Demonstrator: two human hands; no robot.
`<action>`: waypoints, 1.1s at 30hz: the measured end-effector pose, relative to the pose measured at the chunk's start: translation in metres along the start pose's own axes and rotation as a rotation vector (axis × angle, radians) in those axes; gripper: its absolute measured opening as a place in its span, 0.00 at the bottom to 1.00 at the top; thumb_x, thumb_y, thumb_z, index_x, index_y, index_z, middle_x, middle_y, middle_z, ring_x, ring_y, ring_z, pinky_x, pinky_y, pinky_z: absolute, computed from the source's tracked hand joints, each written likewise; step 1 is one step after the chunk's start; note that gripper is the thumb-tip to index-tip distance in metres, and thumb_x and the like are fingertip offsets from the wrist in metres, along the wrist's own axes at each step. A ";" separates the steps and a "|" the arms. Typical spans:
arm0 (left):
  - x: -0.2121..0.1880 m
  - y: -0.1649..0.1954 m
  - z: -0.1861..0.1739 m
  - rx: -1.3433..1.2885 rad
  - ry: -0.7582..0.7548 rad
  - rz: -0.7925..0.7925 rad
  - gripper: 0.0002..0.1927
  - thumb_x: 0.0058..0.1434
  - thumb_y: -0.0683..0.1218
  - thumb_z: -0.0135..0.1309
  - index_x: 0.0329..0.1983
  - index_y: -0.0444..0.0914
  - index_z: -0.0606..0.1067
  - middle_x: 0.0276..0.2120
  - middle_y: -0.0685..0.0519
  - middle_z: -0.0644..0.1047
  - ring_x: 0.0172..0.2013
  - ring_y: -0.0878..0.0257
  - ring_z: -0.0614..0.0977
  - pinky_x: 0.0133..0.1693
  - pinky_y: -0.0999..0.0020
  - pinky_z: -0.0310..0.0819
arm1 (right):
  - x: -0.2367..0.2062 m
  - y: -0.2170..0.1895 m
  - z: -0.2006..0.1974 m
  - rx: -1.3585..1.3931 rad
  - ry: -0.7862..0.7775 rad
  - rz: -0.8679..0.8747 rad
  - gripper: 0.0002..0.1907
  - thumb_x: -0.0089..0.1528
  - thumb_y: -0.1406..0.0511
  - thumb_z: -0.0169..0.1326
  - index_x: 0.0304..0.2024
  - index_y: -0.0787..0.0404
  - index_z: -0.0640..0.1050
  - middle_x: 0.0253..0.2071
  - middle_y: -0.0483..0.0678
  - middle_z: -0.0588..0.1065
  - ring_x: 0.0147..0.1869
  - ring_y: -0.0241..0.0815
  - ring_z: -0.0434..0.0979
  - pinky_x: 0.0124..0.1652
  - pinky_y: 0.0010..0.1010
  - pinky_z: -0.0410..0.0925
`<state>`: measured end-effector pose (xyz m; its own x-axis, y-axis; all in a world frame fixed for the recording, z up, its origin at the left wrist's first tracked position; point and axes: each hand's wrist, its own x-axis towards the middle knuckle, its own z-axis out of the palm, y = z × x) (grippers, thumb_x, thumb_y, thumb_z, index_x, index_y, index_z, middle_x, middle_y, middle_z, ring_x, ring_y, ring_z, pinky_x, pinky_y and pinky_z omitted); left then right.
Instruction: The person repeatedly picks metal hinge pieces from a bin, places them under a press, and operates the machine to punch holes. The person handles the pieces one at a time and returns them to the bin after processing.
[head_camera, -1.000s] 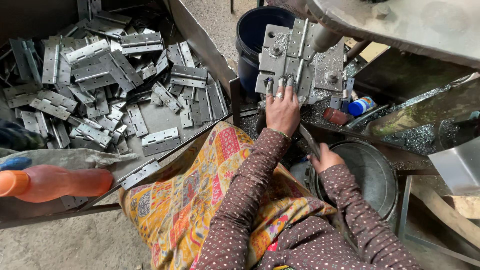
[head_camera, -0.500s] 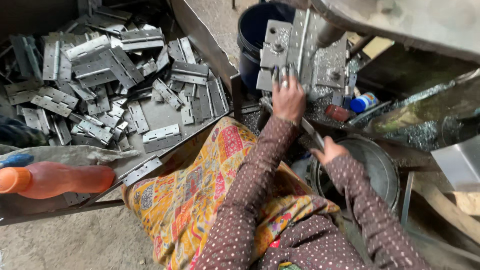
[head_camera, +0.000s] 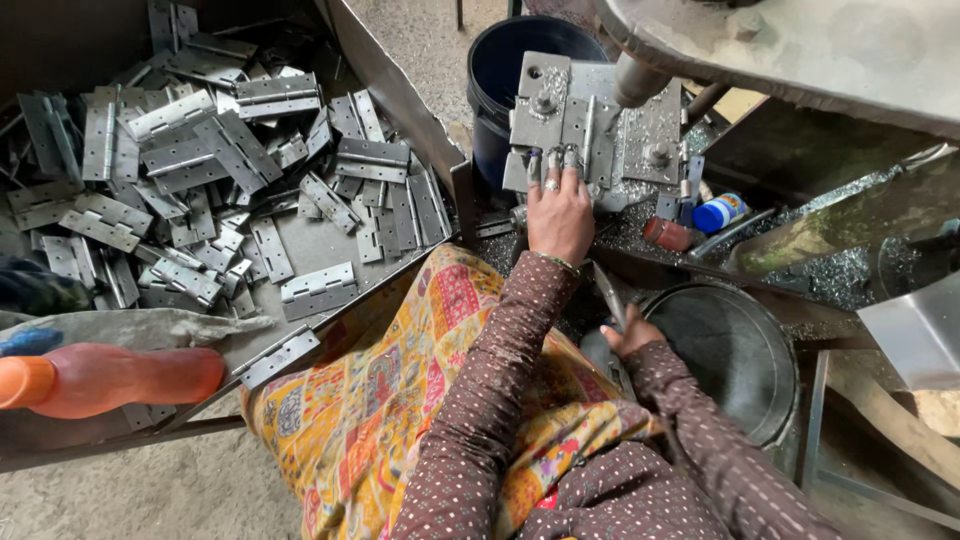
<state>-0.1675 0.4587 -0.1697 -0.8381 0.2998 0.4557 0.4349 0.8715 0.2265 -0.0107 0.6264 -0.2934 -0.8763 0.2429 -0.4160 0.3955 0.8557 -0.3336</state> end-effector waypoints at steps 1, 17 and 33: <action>0.003 -0.001 0.001 0.004 -0.011 -0.002 0.12 0.62 0.42 0.48 0.42 0.35 0.80 0.53 0.45 0.76 0.61 0.49 0.75 0.60 0.48 0.64 | 0.002 0.001 -0.003 -0.023 0.010 -0.011 0.36 0.58 0.47 0.59 0.54 0.65 0.64 0.38 0.67 0.77 0.40 0.68 0.81 0.40 0.53 0.74; 0.032 -0.010 0.011 -0.055 -0.147 -0.015 0.17 0.63 0.44 0.45 0.51 0.36 0.79 0.58 0.49 0.74 0.64 0.51 0.72 0.63 0.41 0.61 | 0.008 0.015 -0.002 0.030 0.141 -0.083 0.36 0.56 0.45 0.61 0.54 0.63 0.69 0.39 0.68 0.78 0.41 0.69 0.80 0.41 0.53 0.72; 0.076 -0.025 0.032 -0.046 -0.202 -0.022 0.14 0.65 0.44 0.45 0.45 0.38 0.81 0.56 0.49 0.76 0.63 0.52 0.73 0.65 0.40 0.58 | -0.002 -0.001 0.003 0.154 0.143 -0.066 0.28 0.60 0.49 0.58 0.51 0.62 0.73 0.41 0.62 0.80 0.45 0.64 0.81 0.43 0.51 0.73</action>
<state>-0.2521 0.4723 -0.1685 -0.8946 0.3564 0.2694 0.4263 0.8614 0.2762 -0.0084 0.6238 -0.2950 -0.9276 0.2603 -0.2680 0.3635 0.7948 -0.4860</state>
